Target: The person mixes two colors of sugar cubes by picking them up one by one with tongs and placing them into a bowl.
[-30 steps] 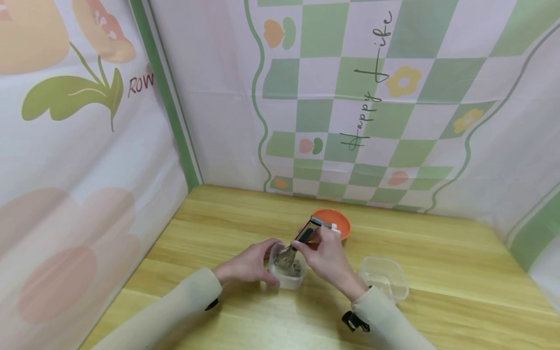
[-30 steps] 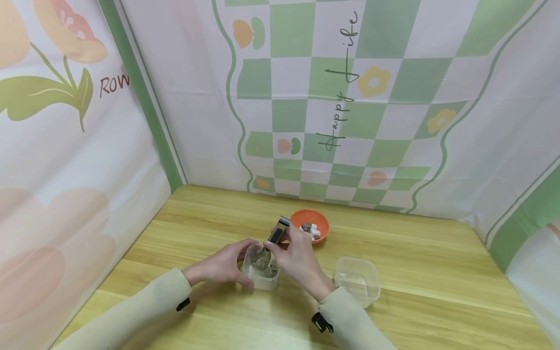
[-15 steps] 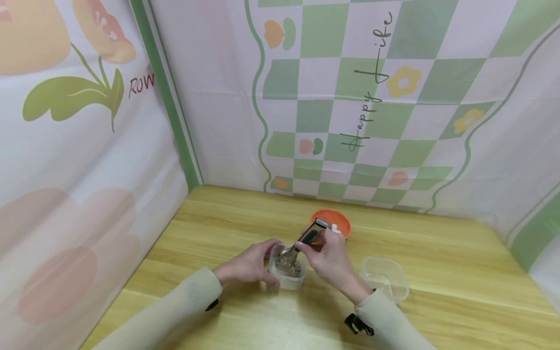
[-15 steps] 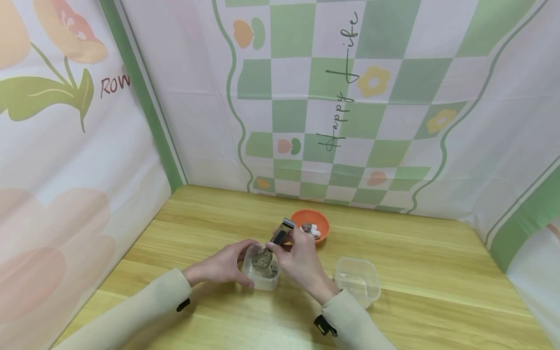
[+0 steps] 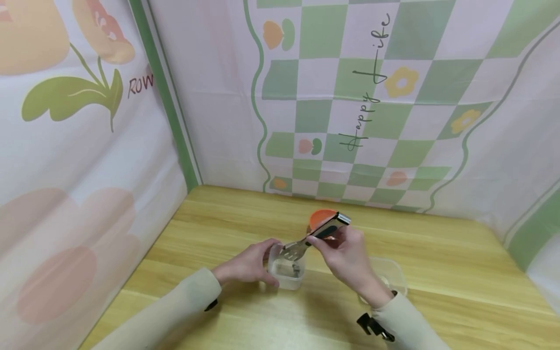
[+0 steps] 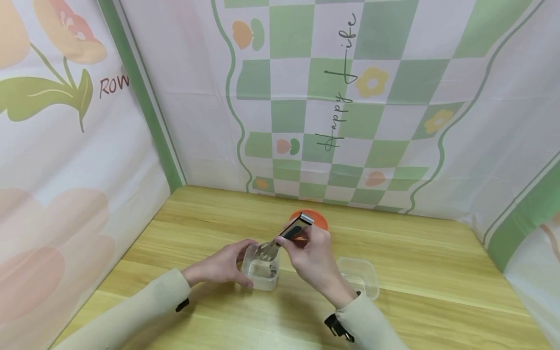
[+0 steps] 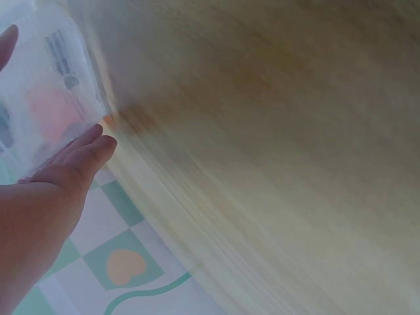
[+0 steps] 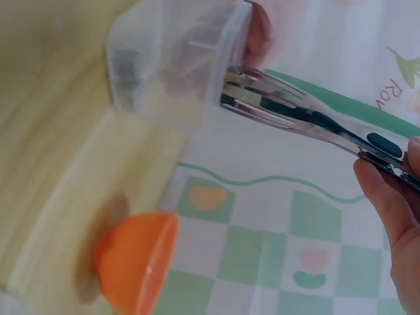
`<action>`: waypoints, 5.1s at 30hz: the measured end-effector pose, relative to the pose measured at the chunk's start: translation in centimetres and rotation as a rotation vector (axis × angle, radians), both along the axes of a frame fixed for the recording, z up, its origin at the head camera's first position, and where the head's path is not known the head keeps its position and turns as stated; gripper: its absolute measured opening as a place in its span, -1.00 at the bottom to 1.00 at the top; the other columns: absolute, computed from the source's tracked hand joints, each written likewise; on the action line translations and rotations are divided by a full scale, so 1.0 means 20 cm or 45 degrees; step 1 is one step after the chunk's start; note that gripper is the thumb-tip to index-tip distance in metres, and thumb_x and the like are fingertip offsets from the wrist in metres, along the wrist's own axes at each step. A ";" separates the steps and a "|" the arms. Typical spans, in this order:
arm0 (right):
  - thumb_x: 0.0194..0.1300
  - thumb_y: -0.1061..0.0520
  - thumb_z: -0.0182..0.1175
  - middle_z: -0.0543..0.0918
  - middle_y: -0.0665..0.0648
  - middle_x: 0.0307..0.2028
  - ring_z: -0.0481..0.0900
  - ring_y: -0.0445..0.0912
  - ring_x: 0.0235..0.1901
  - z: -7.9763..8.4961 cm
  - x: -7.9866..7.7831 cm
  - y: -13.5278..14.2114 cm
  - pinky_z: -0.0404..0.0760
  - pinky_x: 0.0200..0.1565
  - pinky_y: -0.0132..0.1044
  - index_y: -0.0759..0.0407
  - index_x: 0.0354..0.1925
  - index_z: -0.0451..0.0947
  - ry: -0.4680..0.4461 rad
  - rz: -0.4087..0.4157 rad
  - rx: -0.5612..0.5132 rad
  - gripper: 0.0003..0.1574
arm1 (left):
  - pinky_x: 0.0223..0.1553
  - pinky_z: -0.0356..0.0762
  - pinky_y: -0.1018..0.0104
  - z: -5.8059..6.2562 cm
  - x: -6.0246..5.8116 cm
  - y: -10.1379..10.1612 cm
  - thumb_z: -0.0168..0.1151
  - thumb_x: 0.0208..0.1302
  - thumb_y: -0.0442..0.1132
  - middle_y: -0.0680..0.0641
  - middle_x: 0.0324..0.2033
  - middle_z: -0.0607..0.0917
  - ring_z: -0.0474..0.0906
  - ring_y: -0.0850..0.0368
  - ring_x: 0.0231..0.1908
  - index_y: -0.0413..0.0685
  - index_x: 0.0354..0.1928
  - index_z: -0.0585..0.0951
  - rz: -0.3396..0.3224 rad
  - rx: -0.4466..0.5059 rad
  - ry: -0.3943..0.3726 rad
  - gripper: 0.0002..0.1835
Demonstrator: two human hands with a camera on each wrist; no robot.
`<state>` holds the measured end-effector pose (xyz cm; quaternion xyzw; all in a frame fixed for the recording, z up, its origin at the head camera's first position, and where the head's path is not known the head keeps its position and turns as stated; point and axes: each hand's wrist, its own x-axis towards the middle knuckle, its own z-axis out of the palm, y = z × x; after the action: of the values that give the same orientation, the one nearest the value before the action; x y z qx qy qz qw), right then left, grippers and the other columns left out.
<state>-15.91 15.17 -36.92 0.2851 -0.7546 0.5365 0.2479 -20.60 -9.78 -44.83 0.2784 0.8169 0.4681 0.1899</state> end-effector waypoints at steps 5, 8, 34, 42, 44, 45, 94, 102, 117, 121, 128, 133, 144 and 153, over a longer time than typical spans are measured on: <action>0.10 0.57 0.48 0.77 0.18 -0.28 0.78 -0.13 -0.31 0.07 0.01 0.05 0.78 -0.27 -0.30 0.35 -0.16 0.63 0.058 -0.023 -0.012 -0.63 | 0.41 0.41 0.03 0.00 0.00 0.00 0.72 -0.07 -0.37 -0.12 0.35 0.56 0.47 -0.10 0.37 -0.04 0.45 0.40 0.013 -0.004 -0.007 -0.01; 0.11 0.59 0.46 0.76 0.19 -0.29 0.79 -0.14 -0.32 0.10 0.01 0.09 0.79 -0.26 -0.29 0.38 -0.15 0.61 0.067 -0.029 -0.025 -0.63 | 0.40 0.42 0.02 0.00 0.00 0.00 0.72 -0.08 -0.38 -0.16 0.36 0.55 0.48 -0.12 0.37 -0.10 0.46 0.39 0.015 -0.002 -0.002 0.01; 0.16 0.46 0.51 0.77 0.23 -0.36 0.67 -0.43 -0.37 0.16 -0.23 0.42 0.67 -0.28 -0.58 0.40 -0.17 0.62 0.083 -0.447 0.170 -0.69 | 0.41 0.41 0.02 0.00 0.01 0.00 0.72 -0.04 -0.37 -0.17 0.38 0.54 0.45 -0.13 0.39 -0.10 0.44 0.40 0.014 -0.006 -0.017 -0.03; 0.17 0.45 0.51 0.77 0.29 -0.34 0.62 -0.47 -0.38 0.15 -0.30 0.47 0.65 -0.25 -0.61 0.42 -0.15 0.59 0.031 -0.497 0.192 -0.69 | 0.41 0.40 0.03 0.01 0.01 0.01 0.71 -0.05 -0.38 -0.15 0.38 0.54 0.45 -0.11 0.39 -0.08 0.45 0.39 0.026 -0.017 -0.022 -0.02; 0.18 0.44 0.50 0.77 0.30 -0.34 0.62 -0.47 -0.39 0.15 -0.31 0.48 0.64 -0.25 -0.62 0.43 -0.16 0.59 0.019 -0.502 0.198 -0.69 | 0.41 0.41 0.03 0.01 0.01 0.01 0.72 -0.05 -0.37 -0.14 0.38 0.54 0.45 -0.11 0.39 -0.08 0.45 0.40 0.027 -0.021 -0.022 -0.02; 0.18 0.44 0.50 0.77 0.29 -0.34 0.61 -0.47 -0.39 0.14 -0.32 0.48 0.64 -0.25 -0.62 0.42 -0.16 0.59 0.012 -0.506 0.205 -0.69 | 0.41 0.41 0.03 0.01 0.01 0.01 0.72 -0.04 -0.37 -0.14 0.38 0.54 0.45 -0.11 0.39 -0.08 0.45 0.40 0.026 -0.022 -0.023 -0.02; 0.17 0.46 0.51 0.76 0.20 -0.29 0.69 -0.44 -0.27 0.20 -0.16 0.38 0.70 -0.25 -0.52 0.36 -0.15 0.63 0.022 -0.387 0.169 -0.69 | 0.41 0.41 0.03 0.00 0.00 0.00 0.72 -0.04 -0.36 -0.14 0.36 0.56 0.47 -0.11 0.38 -0.07 0.41 0.43 0.018 -0.005 -0.014 -0.06; 0.10 0.53 0.51 0.74 0.14 -0.27 0.76 -0.25 -0.24 0.22 -0.04 0.26 0.75 -0.24 -0.40 0.30 -0.17 0.64 0.069 -0.205 0.113 -0.63 | 0.40 0.42 0.05 -0.01 0.00 0.01 0.72 -0.04 -0.37 -0.15 0.36 0.56 0.47 -0.11 0.38 -0.09 0.42 0.42 0.013 -0.005 -0.012 -0.06; 0.08 0.48 0.54 0.78 0.03 -0.30 0.79 -0.10 -0.33 0.14 0.04 0.06 0.78 -0.31 -0.33 0.21 -0.16 0.65 0.067 0.032 0.183 -0.60 | 0.41 0.41 0.08 -0.02 -0.01 0.00 0.72 -0.04 -0.34 -0.15 0.38 0.54 0.46 -0.10 0.38 -0.12 0.45 0.39 0.007 -0.026 -0.008 -0.01; 0.13 0.44 0.54 0.76 -0.02 -0.31 0.79 -0.12 -0.32 0.09 0.04 0.03 0.79 -0.31 -0.29 0.18 -0.18 0.62 -0.001 0.067 0.222 -0.63 | 0.40 0.41 0.13 -0.02 -0.01 0.00 0.73 -0.04 -0.32 -0.11 0.38 0.54 0.46 -0.06 0.38 -0.09 0.46 0.39 0.007 -0.041 -0.001 -0.01; 0.15 0.46 0.51 0.72 0.00 -0.32 0.78 -0.12 -0.34 0.02 0.03 -0.01 0.80 -0.33 -0.26 0.22 -0.19 0.61 -0.037 0.157 0.232 -0.66 | 0.40 0.42 0.11 -0.03 -0.02 0.00 0.74 -0.02 -0.26 -0.07 0.38 0.54 0.47 -0.03 0.37 -0.06 0.48 0.37 0.012 -0.069 0.006 0.01; 0.13 0.47 0.52 0.73 0.02 -0.33 0.78 -0.11 -0.34 -0.02 0.02 -0.02 0.78 -0.32 -0.32 0.21 -0.20 0.61 -0.047 0.157 0.248 -0.64 | 0.39 0.43 0.08 -0.02 -0.01 0.00 0.74 -0.03 -0.26 -0.08 0.38 0.55 0.48 -0.05 0.37 -0.06 0.49 0.37 0.018 -0.074 0.008 0.02; 0.13 0.51 0.50 0.71 0.02 -0.35 0.77 -0.11 -0.36 -0.07 0.00 -0.03 0.78 -0.32 -0.34 0.25 -0.18 0.59 -0.019 0.180 0.312 -0.63 | 0.40 0.41 0.14 -0.02 -0.01 0.00 0.73 -0.03 -0.29 -0.06 0.37 0.56 0.48 -0.01 0.36 -0.05 0.47 0.38 0.020 -0.075 0.015 0.00; 0.13 0.50 0.50 0.70 0.00 -0.34 0.76 -0.15 -0.36 -0.09 -0.01 -0.04 0.77 -0.32 -0.36 0.23 -0.19 0.59 -0.053 0.161 0.346 -0.62 | 0.40 0.41 0.11 -0.02 -0.02 0.00 0.74 -0.04 -0.27 -0.06 0.36 0.56 0.48 -0.03 0.36 -0.09 0.49 0.37 0.024 -0.080 0.026 0.02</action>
<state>-16.17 14.39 -38.81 0.3516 -0.8058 0.4498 0.1571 -20.91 -9.80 -45.27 0.2694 0.8356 0.4411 0.1860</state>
